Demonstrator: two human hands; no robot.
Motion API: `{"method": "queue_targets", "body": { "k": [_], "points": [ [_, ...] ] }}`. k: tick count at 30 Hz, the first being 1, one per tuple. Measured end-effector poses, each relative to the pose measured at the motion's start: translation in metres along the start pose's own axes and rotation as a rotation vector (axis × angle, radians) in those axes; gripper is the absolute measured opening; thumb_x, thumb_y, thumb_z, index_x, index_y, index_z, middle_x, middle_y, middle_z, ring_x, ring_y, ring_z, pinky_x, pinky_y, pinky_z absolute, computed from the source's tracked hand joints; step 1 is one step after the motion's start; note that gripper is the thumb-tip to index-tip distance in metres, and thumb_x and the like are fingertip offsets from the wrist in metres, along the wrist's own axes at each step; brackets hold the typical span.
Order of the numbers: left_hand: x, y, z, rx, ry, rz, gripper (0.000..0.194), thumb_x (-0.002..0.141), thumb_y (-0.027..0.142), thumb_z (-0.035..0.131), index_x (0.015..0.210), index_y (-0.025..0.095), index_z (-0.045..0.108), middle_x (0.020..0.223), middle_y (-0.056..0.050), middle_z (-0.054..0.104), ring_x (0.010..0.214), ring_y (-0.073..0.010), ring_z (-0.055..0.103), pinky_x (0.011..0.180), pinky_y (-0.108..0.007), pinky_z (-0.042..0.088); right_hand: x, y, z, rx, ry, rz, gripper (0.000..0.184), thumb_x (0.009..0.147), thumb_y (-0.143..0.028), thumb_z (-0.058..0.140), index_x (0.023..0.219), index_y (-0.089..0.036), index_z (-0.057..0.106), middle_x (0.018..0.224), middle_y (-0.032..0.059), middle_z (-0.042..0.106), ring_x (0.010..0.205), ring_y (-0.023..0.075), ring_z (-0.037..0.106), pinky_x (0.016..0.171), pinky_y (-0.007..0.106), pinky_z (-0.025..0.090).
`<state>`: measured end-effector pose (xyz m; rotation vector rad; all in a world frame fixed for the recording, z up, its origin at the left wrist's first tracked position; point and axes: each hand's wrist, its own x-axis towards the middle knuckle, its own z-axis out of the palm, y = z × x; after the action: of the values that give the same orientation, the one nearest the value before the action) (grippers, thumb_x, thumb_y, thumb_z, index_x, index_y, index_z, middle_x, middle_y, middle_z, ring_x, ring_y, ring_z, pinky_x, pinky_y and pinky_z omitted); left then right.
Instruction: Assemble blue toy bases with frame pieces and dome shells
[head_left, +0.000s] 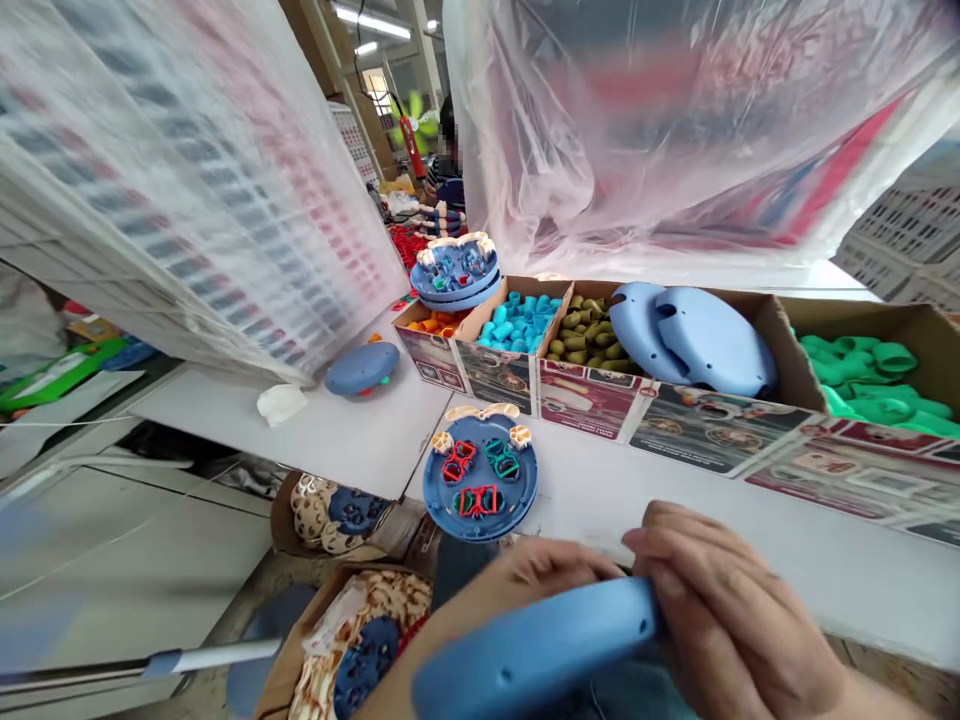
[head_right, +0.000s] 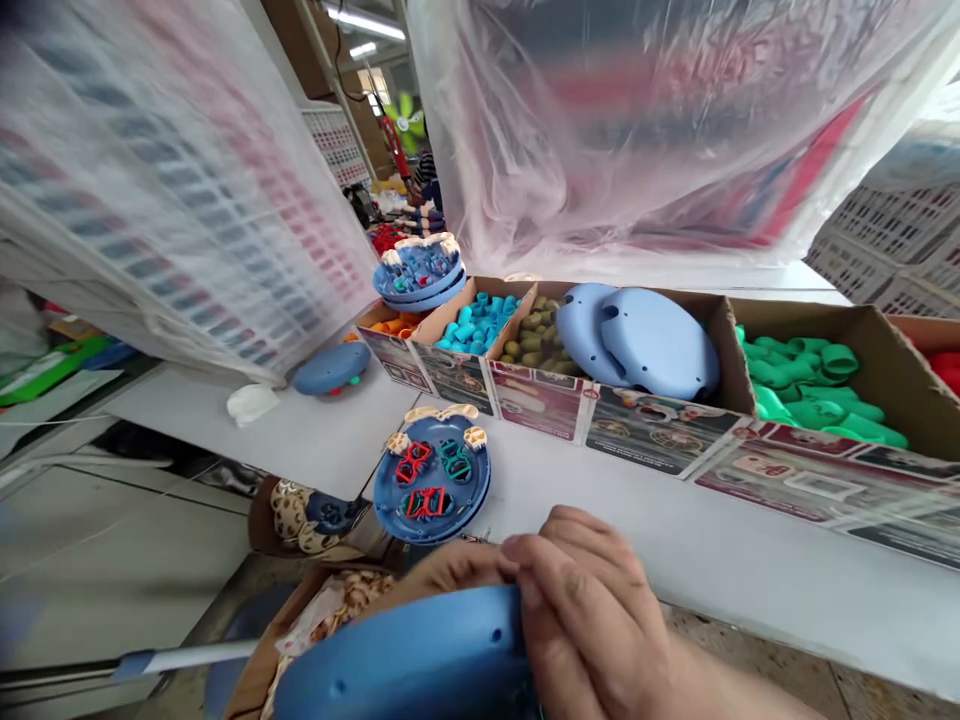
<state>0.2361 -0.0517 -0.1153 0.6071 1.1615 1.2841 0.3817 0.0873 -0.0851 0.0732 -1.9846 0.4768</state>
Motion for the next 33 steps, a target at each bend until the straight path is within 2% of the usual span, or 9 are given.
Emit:
{"method": "queue_targets", "body": {
  "k": [4,8,12,16,19,22,24,28,33],
  "points": [
    [-0.028,-0.015,-0.02,-0.312,0.046,0.246,0.073,0.081,0.075,0.066,0.123,0.016,0.076,0.125,-0.014,0.074,0.12,-0.0336,0.067,0.107,-0.043,0.047,-0.017,0.025,0.001,-0.156,0.082,0.073,0.029,0.093,-0.001,0.054,0.116,-0.012,0.068,0.094,0.0066,0.076,0.081,0.0185,0.074,0.079,0.029,0.062],
    [-0.042,-0.032,-0.029,-0.207,0.3,0.328,0.035,0.075,0.032,0.088,0.107,0.022,0.077,0.091,-0.007,0.078,0.087,-0.0215,0.074,0.083,-0.029,0.055,-0.031,0.041,0.012,-0.196,0.234,0.218,0.044,0.092,-0.001,0.06,0.132,-0.018,0.067,0.092,0.004,0.073,0.077,0.0204,0.069,0.078,0.038,0.059],
    [-0.036,-0.013,-0.045,-0.245,0.712,0.515,0.037,0.069,0.043,0.091,0.099,0.026,0.077,0.079,-0.002,0.075,0.064,-0.015,0.067,0.061,-0.023,0.054,-0.03,0.041,0.036,0.13,0.09,0.12,0.036,0.098,-0.009,0.052,0.132,-0.015,0.062,0.085,0.0033,0.069,0.069,0.0177,0.061,0.064,0.036,0.047],
    [-0.03,0.016,-0.069,-0.072,0.889,0.408,0.039,0.076,0.048,0.085,0.106,0.024,0.079,0.1,-0.008,0.079,0.088,-0.0241,0.073,0.075,-0.028,0.06,-0.046,0.035,0.064,0.328,-0.006,0.206,0.037,0.102,-0.016,0.045,0.138,-0.016,0.052,0.082,0.0027,0.063,0.082,0.0195,0.061,0.072,0.036,0.044],
    [-0.031,0.02,-0.073,0.077,0.871,0.292,0.045,0.081,0.045,0.081,0.121,0.023,0.077,0.121,-0.01,0.076,0.115,-0.0282,0.069,0.091,-0.027,0.058,-0.067,0.033,0.079,0.436,-0.01,0.299,0.043,0.102,-0.022,0.048,0.145,-0.019,0.049,0.082,0.003,0.058,0.086,0.0214,0.058,0.074,0.036,0.045],
    [-0.03,0.02,-0.071,0.035,0.805,0.231,0.068,0.071,0.038,0.088,0.135,0.027,0.068,0.132,-0.009,0.071,0.116,-0.0297,0.068,0.088,-0.028,0.059,-0.076,0.034,0.086,0.485,0.039,0.344,0.046,0.102,-0.025,0.046,0.148,-0.019,0.048,0.083,0.0034,0.054,0.081,0.0205,0.054,0.068,0.034,0.046],
    [-0.028,0.023,-0.073,-0.038,0.799,0.238,0.073,0.061,0.034,0.093,0.13,0.028,0.07,0.119,-0.009,0.075,0.096,-0.029,0.073,0.075,-0.031,0.062,-0.072,0.038,0.084,0.448,0.026,0.358,0.048,0.102,-0.023,0.047,0.149,-0.019,0.046,0.089,0.0055,0.058,0.08,0.0199,0.054,0.067,0.034,0.047],
    [-0.028,0.042,-0.086,0.072,0.81,0.213,0.043,0.056,0.033,0.093,0.095,0.021,0.078,0.079,-0.004,0.073,0.061,-0.02,0.067,0.053,-0.026,0.057,-0.058,0.05,0.072,0.407,-0.035,0.324,0.058,0.097,-0.012,0.05,0.154,-0.02,0.04,0.095,0.0063,0.071,0.094,0.0235,0.062,0.081,0.041,0.048],
    [-0.039,0.066,-0.072,0.537,0.35,0.065,0.033,0.06,0.018,0.088,0.091,0.028,0.084,0.084,-0.006,0.077,0.081,-0.026,0.072,0.07,-0.025,0.059,-0.042,0.047,0.064,0.425,-0.085,0.23,0.044,0.101,-0.023,0.05,0.145,-0.015,0.047,0.098,0.0071,0.072,0.095,0.0216,0.066,0.084,0.038,0.051]
  ]
}}
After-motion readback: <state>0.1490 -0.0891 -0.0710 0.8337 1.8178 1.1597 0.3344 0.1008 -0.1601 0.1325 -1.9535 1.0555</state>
